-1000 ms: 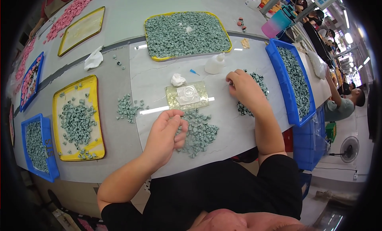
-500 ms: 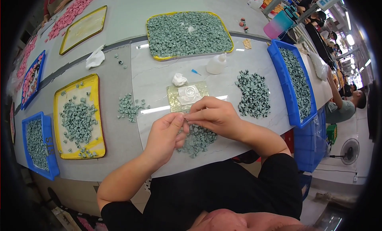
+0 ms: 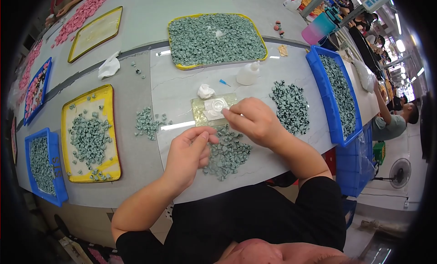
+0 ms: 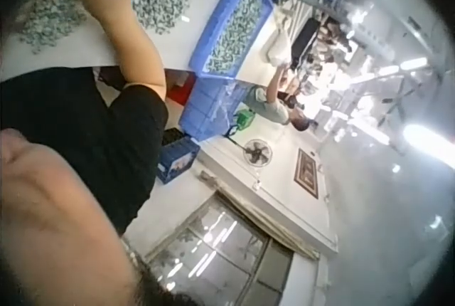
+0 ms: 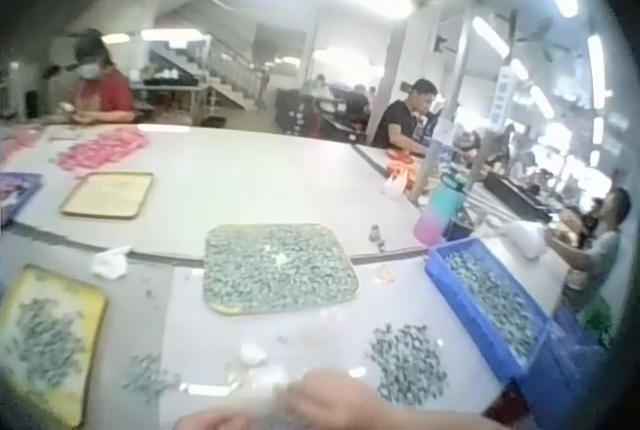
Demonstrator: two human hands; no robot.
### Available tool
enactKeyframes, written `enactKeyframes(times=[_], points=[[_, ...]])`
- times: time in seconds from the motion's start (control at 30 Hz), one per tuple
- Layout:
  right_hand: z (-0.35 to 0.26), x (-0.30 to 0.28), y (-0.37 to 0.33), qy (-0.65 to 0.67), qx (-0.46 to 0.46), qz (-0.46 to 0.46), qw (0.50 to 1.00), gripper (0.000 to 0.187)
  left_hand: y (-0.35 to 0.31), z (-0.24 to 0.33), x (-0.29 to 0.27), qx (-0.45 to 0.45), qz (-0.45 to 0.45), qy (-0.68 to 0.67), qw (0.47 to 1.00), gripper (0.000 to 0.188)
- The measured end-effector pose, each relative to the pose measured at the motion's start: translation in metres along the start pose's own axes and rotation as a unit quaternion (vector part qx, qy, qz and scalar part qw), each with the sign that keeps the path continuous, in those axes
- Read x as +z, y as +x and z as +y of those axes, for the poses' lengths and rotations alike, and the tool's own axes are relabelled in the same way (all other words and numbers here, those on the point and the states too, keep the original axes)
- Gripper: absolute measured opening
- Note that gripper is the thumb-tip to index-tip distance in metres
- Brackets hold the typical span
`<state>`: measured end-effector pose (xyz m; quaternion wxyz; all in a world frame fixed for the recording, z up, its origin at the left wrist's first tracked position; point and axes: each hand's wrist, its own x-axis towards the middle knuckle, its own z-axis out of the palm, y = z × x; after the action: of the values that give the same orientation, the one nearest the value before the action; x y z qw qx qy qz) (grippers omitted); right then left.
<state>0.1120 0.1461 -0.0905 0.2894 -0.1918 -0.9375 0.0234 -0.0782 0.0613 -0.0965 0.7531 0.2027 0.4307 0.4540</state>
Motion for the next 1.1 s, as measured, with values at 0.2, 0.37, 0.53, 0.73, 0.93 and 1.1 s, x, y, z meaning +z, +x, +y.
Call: enactKeyframes(times=[0.2,0.37,0.53,0.73,0.93,1.1], points=[[0.005,0.009,0.002,-0.056,-0.008,0.006,0.998,0.036,0.001,-0.001,-0.007,0.005,0.002,-0.051,0.999,0.02],[0.002,0.01,0.005,-0.067,-0.015,-0.009,0.998,0.037,0.0,-0.005,-0.008,0.048,0.019,-0.057,0.997,0.018],[-0.002,0.015,0.005,0.056,0.072,0.045,0.995,0.025,0.0,-0.004,-0.011,0.031,0.019,-0.052,0.998,0.018],[-0.013,0.008,0.007,0.289,0.296,0.015,0.91,0.013,-0.002,-0.001,-0.011,0.029,0.002,-0.071,0.997,0.017],[-0.018,0.007,0.008,0.53,0.43,0.006,0.731,0.009,0.0,-0.002,-0.011,0.04,-0.019,-0.083,0.996,0.011],[-0.017,0.012,0.003,0.467,0.374,0.026,0.801,0.009,0.003,-0.001,-0.008,0.016,-0.022,-0.088,0.996,0.014]])
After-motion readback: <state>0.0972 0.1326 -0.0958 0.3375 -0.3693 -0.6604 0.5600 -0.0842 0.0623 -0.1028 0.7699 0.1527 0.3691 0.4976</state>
